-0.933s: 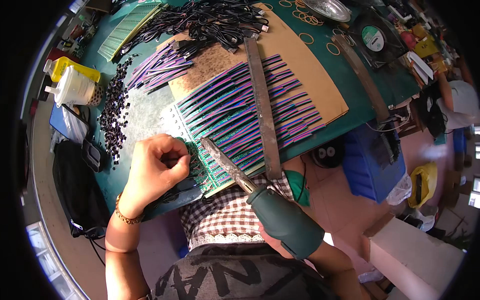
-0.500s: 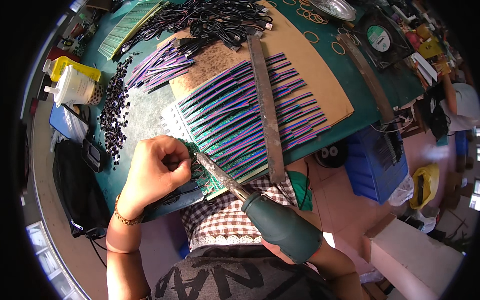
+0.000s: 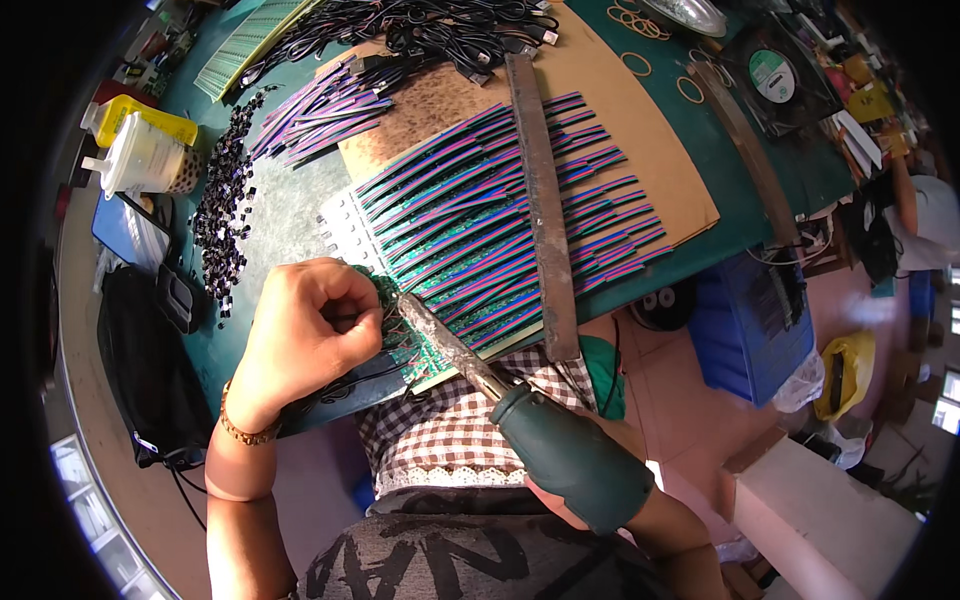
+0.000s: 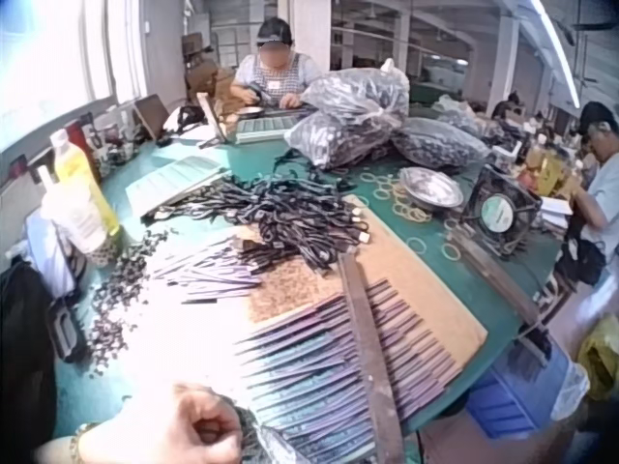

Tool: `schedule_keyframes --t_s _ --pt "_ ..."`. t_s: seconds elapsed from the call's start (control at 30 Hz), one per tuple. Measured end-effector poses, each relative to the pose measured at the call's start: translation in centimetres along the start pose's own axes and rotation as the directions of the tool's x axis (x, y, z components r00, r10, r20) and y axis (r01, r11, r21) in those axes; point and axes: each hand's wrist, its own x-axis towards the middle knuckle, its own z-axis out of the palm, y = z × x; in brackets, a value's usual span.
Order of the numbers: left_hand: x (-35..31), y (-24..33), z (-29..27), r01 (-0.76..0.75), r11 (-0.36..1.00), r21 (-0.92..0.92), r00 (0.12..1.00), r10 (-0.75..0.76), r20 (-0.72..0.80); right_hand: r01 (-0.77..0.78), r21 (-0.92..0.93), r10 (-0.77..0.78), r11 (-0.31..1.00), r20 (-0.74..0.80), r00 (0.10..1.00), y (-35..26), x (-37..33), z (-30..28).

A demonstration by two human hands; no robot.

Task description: The person assembles electronic components by connecting wires to circuit boards with a soldering tool.

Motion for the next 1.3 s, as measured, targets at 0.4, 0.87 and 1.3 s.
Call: schedule_keyframes --t_s 0.4,0.87,1.3 --pt "0.0 0.1 0.0 0.005 1.000 -0.009 1.000 -0.005 -0.001 0.076 -0.003 -0.076 0.997 -0.145 0.987 -0.3 -0.6 0.8" --pt "-0.7 0.2 -1.5 -0.228 0.964 0.136 0.974 0.227 0.021 -0.034 0.047 0.043 0.998 -0.204 0.978 -0.6 -0.3 0.8" --pt "-0.4 0.0 -1.2 -0.358 0.882 0.307 0.933 0.354 0.071 0.094 -0.084 -0.100 0.992 -0.066 0.993 -0.9 1.4 0.0"
